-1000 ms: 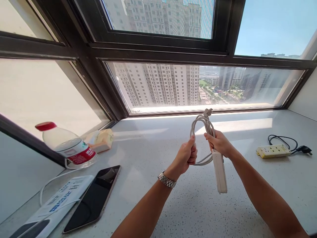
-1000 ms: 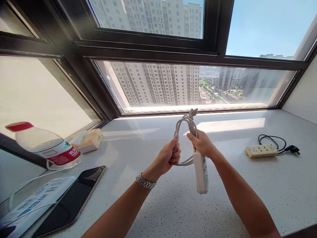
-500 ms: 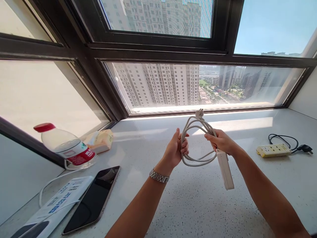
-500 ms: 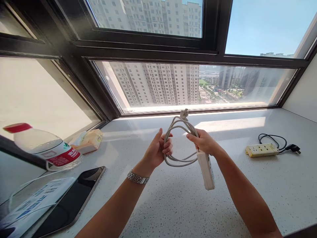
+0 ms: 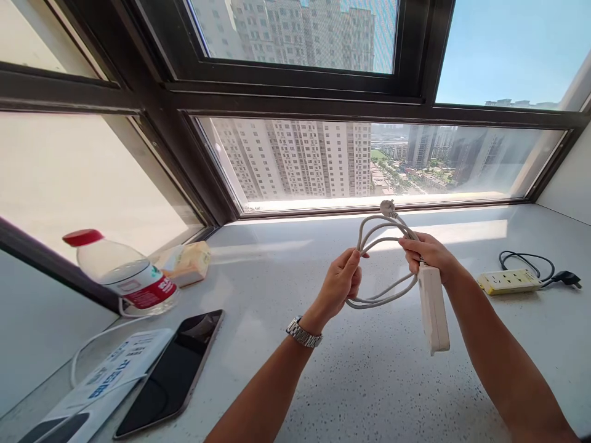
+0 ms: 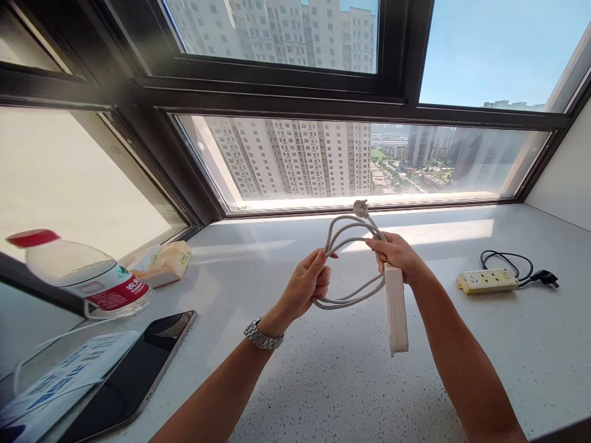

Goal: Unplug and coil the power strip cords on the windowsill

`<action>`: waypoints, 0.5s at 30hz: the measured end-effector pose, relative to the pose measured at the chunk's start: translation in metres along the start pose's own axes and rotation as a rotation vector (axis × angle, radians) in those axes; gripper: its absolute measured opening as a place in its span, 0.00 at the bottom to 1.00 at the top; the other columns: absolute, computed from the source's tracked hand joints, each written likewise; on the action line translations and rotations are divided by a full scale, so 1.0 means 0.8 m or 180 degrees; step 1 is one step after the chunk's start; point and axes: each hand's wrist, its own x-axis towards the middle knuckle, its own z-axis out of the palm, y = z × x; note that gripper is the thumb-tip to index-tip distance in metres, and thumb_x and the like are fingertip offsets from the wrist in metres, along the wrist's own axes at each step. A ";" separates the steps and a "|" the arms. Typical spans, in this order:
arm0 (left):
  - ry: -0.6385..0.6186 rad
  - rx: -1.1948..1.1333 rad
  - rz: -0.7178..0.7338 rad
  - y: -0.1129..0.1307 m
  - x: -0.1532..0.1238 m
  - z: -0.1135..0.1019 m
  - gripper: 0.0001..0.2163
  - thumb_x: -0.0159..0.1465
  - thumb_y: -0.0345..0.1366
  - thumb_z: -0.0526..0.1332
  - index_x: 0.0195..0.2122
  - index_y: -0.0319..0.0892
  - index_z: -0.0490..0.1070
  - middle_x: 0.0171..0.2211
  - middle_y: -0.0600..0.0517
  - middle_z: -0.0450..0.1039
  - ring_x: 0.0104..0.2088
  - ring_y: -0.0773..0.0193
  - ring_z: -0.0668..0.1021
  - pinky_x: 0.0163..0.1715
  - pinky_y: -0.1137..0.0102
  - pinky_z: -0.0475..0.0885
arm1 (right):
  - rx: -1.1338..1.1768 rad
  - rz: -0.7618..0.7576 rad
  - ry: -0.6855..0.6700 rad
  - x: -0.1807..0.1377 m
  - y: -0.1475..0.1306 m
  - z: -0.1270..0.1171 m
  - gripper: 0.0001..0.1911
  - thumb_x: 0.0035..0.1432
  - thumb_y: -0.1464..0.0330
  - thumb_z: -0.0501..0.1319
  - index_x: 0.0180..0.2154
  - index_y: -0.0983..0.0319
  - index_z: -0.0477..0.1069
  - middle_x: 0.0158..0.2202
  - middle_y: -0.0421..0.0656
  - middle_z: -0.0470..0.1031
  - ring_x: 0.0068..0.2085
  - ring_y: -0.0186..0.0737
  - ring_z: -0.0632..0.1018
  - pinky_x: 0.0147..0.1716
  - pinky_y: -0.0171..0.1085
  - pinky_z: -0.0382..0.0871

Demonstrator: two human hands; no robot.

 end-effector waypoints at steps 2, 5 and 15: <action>-0.0134 0.0114 -0.0020 0.000 -0.002 0.004 0.24 0.54 0.60 0.60 0.36 0.42 0.67 0.15 0.63 0.49 0.14 0.76 0.49 0.10 0.80 0.48 | 0.0144 -0.0024 0.0249 0.003 0.002 -0.003 0.24 0.44 0.56 0.71 0.22 0.61 0.59 0.14 0.31 0.57 0.14 0.28 0.63 0.13 0.30 0.57; -0.0243 0.0190 -0.0044 0.002 -0.002 0.006 0.24 0.54 0.59 0.61 0.36 0.41 0.69 0.14 0.62 0.51 0.14 0.77 0.49 0.10 0.80 0.48 | 0.0157 -0.0141 0.0470 0.005 0.004 -0.005 0.23 0.43 0.56 0.71 0.22 0.61 0.60 0.15 0.31 0.57 0.15 0.27 0.64 0.14 0.31 0.59; 0.0673 0.0385 0.0448 -0.013 0.007 -0.005 0.25 0.56 0.52 0.64 0.48 0.39 0.69 0.20 0.58 0.64 0.15 0.73 0.64 0.14 0.78 0.61 | -0.0333 -0.0164 0.0593 0.008 0.012 0.011 0.22 0.44 0.54 0.70 0.22 0.61 0.62 0.15 0.33 0.59 0.15 0.29 0.63 0.14 0.32 0.58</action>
